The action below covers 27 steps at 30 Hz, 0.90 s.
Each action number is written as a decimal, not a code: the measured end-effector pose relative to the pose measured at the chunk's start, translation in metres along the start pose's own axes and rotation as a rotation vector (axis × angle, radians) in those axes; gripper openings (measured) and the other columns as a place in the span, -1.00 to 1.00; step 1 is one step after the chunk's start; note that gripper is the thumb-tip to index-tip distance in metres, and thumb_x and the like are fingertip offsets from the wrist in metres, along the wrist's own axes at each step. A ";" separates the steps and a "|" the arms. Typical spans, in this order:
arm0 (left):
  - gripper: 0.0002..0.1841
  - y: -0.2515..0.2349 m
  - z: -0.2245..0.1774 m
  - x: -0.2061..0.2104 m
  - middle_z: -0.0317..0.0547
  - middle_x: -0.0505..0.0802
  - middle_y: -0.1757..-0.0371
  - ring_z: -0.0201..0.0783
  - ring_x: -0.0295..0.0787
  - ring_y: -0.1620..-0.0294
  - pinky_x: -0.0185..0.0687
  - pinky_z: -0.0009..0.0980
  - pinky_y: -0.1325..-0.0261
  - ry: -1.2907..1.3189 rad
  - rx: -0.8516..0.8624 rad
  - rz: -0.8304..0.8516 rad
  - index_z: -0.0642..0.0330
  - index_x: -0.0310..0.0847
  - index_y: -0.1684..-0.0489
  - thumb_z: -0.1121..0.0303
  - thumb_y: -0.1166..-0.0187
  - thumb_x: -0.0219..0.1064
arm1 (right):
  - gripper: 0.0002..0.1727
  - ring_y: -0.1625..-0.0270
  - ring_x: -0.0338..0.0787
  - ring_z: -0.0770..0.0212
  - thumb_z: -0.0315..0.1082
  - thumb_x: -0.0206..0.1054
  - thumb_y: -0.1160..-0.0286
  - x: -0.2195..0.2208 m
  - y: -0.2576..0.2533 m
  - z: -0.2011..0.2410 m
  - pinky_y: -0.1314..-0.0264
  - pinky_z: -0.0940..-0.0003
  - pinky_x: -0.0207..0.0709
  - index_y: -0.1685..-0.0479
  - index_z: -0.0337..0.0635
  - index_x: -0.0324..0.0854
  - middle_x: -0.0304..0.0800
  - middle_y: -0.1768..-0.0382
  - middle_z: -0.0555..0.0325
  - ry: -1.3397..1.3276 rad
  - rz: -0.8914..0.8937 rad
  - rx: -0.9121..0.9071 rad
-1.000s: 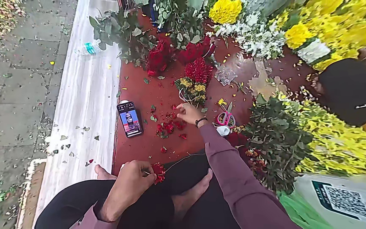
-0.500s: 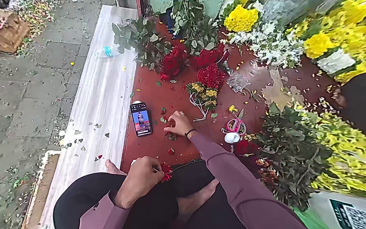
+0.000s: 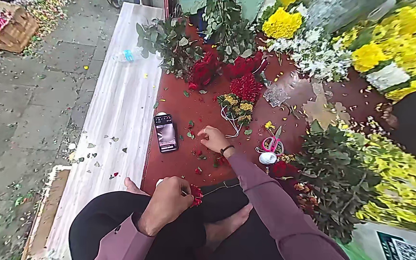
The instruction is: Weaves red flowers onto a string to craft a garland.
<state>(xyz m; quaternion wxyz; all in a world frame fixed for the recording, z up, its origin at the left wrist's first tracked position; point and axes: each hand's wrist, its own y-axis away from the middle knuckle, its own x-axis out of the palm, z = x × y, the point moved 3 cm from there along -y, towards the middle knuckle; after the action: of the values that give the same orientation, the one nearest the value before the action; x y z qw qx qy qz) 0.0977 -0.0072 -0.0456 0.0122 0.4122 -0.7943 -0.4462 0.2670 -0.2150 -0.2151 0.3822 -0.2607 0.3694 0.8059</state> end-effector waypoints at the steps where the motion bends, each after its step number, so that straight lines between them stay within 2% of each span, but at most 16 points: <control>1: -0.88 -0.001 0.000 0.000 -0.41 0.83 0.51 -0.35 0.71 0.48 0.66 -0.10 0.31 0.002 -0.005 0.000 -0.15 0.86 0.41 0.10 -0.35 0.50 | -0.61 -0.14 0.78 -0.02 -0.33 0.57 -0.29 0.014 -0.011 0.000 -0.20 -0.21 0.68 -0.17 0.04 0.81 0.77 -0.18 0.06 -0.021 -0.020 -0.036; 3: -0.88 -0.001 0.002 0.001 -0.41 0.84 0.49 -0.35 0.74 0.47 0.68 -0.09 0.29 0.002 -0.018 -0.003 -0.15 0.86 0.41 0.09 -0.35 0.50 | -0.51 -0.29 0.71 0.01 -0.26 0.57 -0.25 0.042 -0.030 -0.004 -0.31 -0.16 0.65 -0.29 0.10 0.78 0.70 -0.29 0.13 0.035 -0.041 -0.086; 4: -0.87 -0.001 0.002 0.000 -0.40 0.84 0.49 -0.36 0.74 0.47 0.69 -0.10 0.29 -0.001 -0.021 -0.011 -0.15 0.86 0.41 0.09 -0.35 0.50 | -0.52 -0.34 0.67 -0.02 -0.28 0.55 -0.27 0.048 -0.037 0.001 -0.38 -0.15 0.61 -0.28 0.05 0.78 0.69 -0.30 0.09 0.083 -0.030 -0.102; 7: -0.87 0.001 0.004 0.000 -0.41 0.85 0.48 -0.36 0.75 0.46 0.69 -0.11 0.28 -0.006 -0.015 -0.011 -0.16 0.87 0.40 0.09 -0.36 0.50 | -0.72 -0.33 0.68 -0.04 -0.35 0.47 -0.36 0.051 -0.026 0.014 -0.41 -0.13 0.60 -0.07 -0.05 0.83 0.73 -0.19 0.04 0.191 0.078 -0.126; 10: -0.87 0.000 0.001 0.000 -0.42 0.83 0.50 -0.36 0.73 0.47 0.67 -0.11 0.29 -0.017 0.018 -0.013 -0.16 0.86 0.40 0.08 -0.35 0.49 | -0.81 -0.28 0.73 -0.01 -0.35 0.44 -0.38 0.041 -0.008 0.014 -0.34 -0.14 0.64 0.06 -0.06 0.85 0.78 -0.10 0.08 0.238 0.164 -0.048; 13: -0.87 0.002 0.002 0.000 -0.43 0.83 0.50 -0.37 0.72 0.47 0.66 -0.10 0.29 -0.019 0.021 -0.004 -0.16 0.86 0.41 0.08 -0.35 0.49 | -0.83 -0.08 0.82 0.01 -0.41 0.48 -0.28 0.022 0.005 0.010 -0.12 -0.21 0.72 0.16 -0.03 0.87 0.82 0.00 0.11 0.181 0.079 0.075; 15: -0.87 0.003 0.003 0.000 -0.43 0.83 0.51 -0.37 0.72 0.48 0.66 -0.10 0.30 -0.019 0.028 -0.008 -0.17 0.86 0.41 0.08 -0.36 0.49 | -0.83 0.00 0.83 -0.07 -0.45 0.53 -0.20 0.004 0.015 0.006 -0.05 -0.29 0.71 0.23 -0.05 0.85 0.84 0.08 0.05 0.139 0.025 0.179; 17: -0.87 0.005 0.002 -0.002 -0.42 0.83 0.51 -0.37 0.73 0.48 0.67 -0.11 0.30 -0.013 0.032 -0.013 -0.16 0.86 0.41 0.09 -0.36 0.49 | -0.87 0.08 0.85 -0.17 -0.41 0.56 -0.13 -0.010 0.025 -0.002 0.08 -0.36 0.67 0.32 -0.07 0.83 0.87 0.23 -0.05 0.197 0.064 0.328; 19: -0.87 0.006 0.000 -0.002 -0.41 0.83 0.51 -0.36 0.72 0.48 0.65 -0.11 0.31 -0.010 0.029 -0.013 -0.15 0.86 0.41 0.09 -0.37 0.49 | -0.90 0.12 0.86 -0.21 -0.34 0.54 -0.17 -0.016 0.029 -0.015 0.13 -0.39 0.65 0.35 -0.07 0.82 0.87 0.28 -0.11 0.234 0.118 0.452; 22: -0.87 0.004 -0.002 0.000 -0.40 0.82 0.51 -0.34 0.72 0.47 0.65 -0.08 0.29 -0.020 0.031 -0.002 -0.14 0.86 0.40 0.09 -0.36 0.49 | -0.85 -0.03 0.84 -0.21 -0.28 0.56 -0.15 -0.020 0.024 -0.024 -0.01 -0.41 0.64 0.28 -0.02 0.86 0.88 0.15 -0.09 0.270 0.035 0.458; 24: -0.87 0.003 -0.002 -0.001 -0.38 0.82 0.51 -0.32 0.72 0.47 0.66 -0.07 0.28 -0.023 0.027 0.001 -0.13 0.86 0.39 0.09 -0.36 0.49 | -0.75 -0.13 0.76 -0.23 -0.38 0.58 -0.10 -0.018 0.010 -0.014 -0.11 -0.39 0.61 0.17 -0.05 0.85 0.80 -0.01 -0.11 0.225 -0.066 0.284; 25: -0.86 0.002 -0.002 -0.001 -0.37 0.82 0.51 -0.31 0.72 0.46 0.66 -0.07 0.27 -0.023 0.023 0.002 -0.13 0.87 0.39 0.09 -0.37 0.50 | -0.70 -0.11 0.78 -0.21 -0.45 0.55 -0.14 -0.018 0.001 -0.002 -0.11 -0.35 0.66 0.07 -0.07 0.84 0.79 -0.05 -0.10 0.165 -0.085 0.177; 27: -0.86 0.000 -0.001 0.000 -0.38 0.83 0.50 -0.32 0.73 0.45 0.66 -0.07 0.27 -0.030 0.013 0.008 -0.13 0.86 0.39 0.09 -0.37 0.49 | -0.61 -0.25 0.77 -0.09 -0.50 0.42 -0.31 -0.011 -0.029 0.022 -0.31 -0.21 0.64 -0.17 -0.09 0.81 0.78 -0.20 -0.04 0.076 -0.046 0.046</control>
<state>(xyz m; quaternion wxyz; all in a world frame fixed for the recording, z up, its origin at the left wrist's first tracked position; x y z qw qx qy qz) 0.0976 -0.0078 -0.0450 -0.0005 0.4025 -0.7988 -0.4471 0.2934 -0.1898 -0.2061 0.3920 -0.2907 0.3959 0.7778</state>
